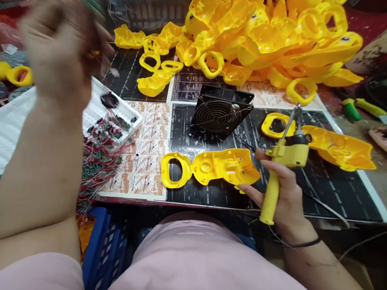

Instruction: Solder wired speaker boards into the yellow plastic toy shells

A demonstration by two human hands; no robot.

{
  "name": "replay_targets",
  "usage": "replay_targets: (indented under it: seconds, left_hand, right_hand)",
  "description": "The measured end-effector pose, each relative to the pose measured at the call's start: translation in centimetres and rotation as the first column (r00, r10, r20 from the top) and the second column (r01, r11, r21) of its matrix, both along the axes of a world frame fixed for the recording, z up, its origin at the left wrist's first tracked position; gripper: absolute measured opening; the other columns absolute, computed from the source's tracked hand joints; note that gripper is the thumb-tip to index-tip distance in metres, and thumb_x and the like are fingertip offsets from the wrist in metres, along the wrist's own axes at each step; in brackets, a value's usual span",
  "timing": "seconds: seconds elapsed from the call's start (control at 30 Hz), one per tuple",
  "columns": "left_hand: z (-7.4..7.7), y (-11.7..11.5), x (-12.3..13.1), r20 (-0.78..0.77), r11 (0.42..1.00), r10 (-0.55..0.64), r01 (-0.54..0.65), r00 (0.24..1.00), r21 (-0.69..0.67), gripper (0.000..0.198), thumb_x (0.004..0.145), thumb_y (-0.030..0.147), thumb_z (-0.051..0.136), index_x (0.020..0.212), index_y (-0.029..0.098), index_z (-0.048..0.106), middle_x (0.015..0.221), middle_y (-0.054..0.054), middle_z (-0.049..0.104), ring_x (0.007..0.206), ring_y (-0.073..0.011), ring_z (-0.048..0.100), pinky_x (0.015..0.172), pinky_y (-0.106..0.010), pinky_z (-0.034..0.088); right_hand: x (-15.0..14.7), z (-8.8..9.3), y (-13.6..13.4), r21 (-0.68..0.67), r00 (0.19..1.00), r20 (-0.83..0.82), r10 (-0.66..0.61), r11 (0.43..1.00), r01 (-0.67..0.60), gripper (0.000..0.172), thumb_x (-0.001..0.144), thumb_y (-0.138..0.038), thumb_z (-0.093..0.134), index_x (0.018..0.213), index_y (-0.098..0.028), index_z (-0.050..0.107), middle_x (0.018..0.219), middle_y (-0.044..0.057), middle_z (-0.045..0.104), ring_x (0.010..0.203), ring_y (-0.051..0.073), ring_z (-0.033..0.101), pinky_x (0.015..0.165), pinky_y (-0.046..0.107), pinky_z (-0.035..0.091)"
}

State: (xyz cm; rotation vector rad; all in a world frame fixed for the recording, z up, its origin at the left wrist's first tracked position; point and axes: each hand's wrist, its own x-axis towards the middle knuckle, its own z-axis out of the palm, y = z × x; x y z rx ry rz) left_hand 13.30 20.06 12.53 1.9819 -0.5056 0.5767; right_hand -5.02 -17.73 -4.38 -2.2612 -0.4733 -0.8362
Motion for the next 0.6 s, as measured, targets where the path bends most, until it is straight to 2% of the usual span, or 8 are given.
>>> replay_targets:
  seconds: [0.07, 0.13, 0.2, 0.23, 0.33, 0.47, 0.53, 0.6]
  left_hand:
    - [-0.5, -2.6, -1.0, -0.003, 0.992, 0.057, -0.057, 0.998, -0.112, 0.058, 0.072, 0.071, 0.073, 0.077, 0.016, 0.058, 0.064, 0.005, 0.055, 0.056, -0.0038, 0.049, 0.05, -0.019, 0.041]
    - [-0.7, -4.9, -2.6, -0.005, 0.984, 0.021, -0.021, 1.0, -0.177, 0.054, 0.069, 0.065, 0.079, 0.068, 0.016, 0.057, 0.059, 0.006, 0.051, 0.052, -0.0026, 0.045, 0.049, -0.019, 0.039]
    - [-1.0, -6.7, -4.2, -0.098, 0.982, -0.1, 0.083, 0.99, -0.168, 0.047, 0.074, 0.06, 0.077, 0.067, 0.016, 0.059, 0.06, 0.005, 0.054, 0.053, -0.0039, 0.048, 0.052, -0.021, 0.042]
    - [-1.3, -7.5, -4.8, -0.2, 0.982, -0.169, 0.148, 0.965, -0.119, 0.045, 0.074, 0.058, 0.077, 0.066, 0.016, 0.061, 0.061, 0.003, 0.057, 0.054, -0.0053, 0.05, 0.054, -0.022, 0.045]
    - [-3.6, -9.6, -5.9, -0.479, 0.945, -0.279, 0.326, 0.832, 0.015, 0.047, 0.07, 0.061, 0.078, 0.063, 0.016, 0.065, 0.06, -0.002, 0.063, 0.056, -0.0104, 0.055, 0.055, -0.027, 0.049]
    - [-7.1, -11.2, -6.3, -0.578, 0.916, -0.312, 0.4, 0.754, 0.028, 0.043, 0.074, 0.06, 0.072, 0.079, 0.017, 0.072, 0.068, -0.005, 0.07, 0.065, -0.0178, 0.067, 0.061, -0.031, 0.056]
    - [-7.9, -11.5, -6.5, -0.608, 0.905, -0.334, 0.425, 0.72, 0.006, 0.041, 0.076, 0.058, 0.072, 0.082, 0.018, 0.073, 0.07, -0.006, 0.071, 0.069, -0.0196, 0.069, 0.063, -0.031, 0.058]
    - [-8.1, -11.5, -6.7, -0.638, 0.897, -0.359, 0.441, 0.681, -0.034, 0.041, 0.075, 0.058, 0.073, 0.081, 0.018, 0.073, 0.07, -0.006, 0.072, 0.069, -0.0203, 0.071, 0.064, -0.032, 0.06]
  right_hand:
    - [0.2, 0.8, 0.3, 0.01, 1.0, 0.007, -0.002, 1.0, 0.002, 0.057, 0.081, -0.038, 0.081, 0.128, -0.025, 0.05, 0.133, 0.012, 0.066, 0.116, 0.028, 0.069, 0.098, 0.045, 0.061]
    - [0.5, 1.6, 0.9, 0.016, 1.0, 0.018, 0.008, 1.0, -0.009, 0.055, 0.082, -0.033, 0.08, 0.128, -0.026, 0.05, 0.132, 0.011, 0.067, 0.117, 0.027, 0.069, 0.098, 0.043, 0.062]
    - [0.9, 2.4, 1.8, 0.041, 0.999, 0.028, 0.027, 0.999, -0.029, 0.054, 0.083, -0.028, 0.079, 0.128, -0.027, 0.049, 0.132, 0.01, 0.067, 0.117, 0.026, 0.069, 0.097, 0.041, 0.062]
    - [1.2, 2.7, 2.5, 0.061, 0.999, 0.035, 0.038, 0.997, -0.04, 0.053, 0.084, -0.027, 0.079, 0.128, -0.027, 0.049, 0.131, 0.01, 0.067, 0.116, 0.025, 0.069, 0.097, 0.04, 0.063]
    - [2.4, 3.5, 4.7, 0.135, 0.994, 0.066, 0.085, 0.986, -0.093, 0.048, 0.088, -0.025, 0.074, 0.127, -0.028, 0.047, 0.13, 0.008, 0.068, 0.111, 0.023, 0.072, 0.093, 0.038, 0.064]
    - [3.9, 4.2, 7.0, 0.175, 0.984, 0.11, 0.138, 0.972, -0.156, 0.041, 0.092, -0.029, 0.07, 0.126, -0.027, 0.046, 0.12, 0.006, 0.07, 0.104, 0.02, 0.073, 0.089, 0.035, 0.065]
    - [4.5, 4.3, 7.6, 0.152, 0.984, 0.117, 0.138, 0.976, -0.155, 0.037, 0.094, -0.031, 0.068, 0.124, -0.028, 0.047, 0.112, 0.003, 0.072, 0.098, 0.018, 0.074, 0.087, 0.033, 0.065]
    - [4.8, 4.5, 7.9, 0.126, 0.985, 0.109, 0.137, 0.98, -0.151, 0.033, 0.096, -0.03, 0.065, 0.124, -0.029, 0.047, 0.106, 0.0, 0.072, 0.093, 0.016, 0.074, 0.086, 0.031, 0.064]
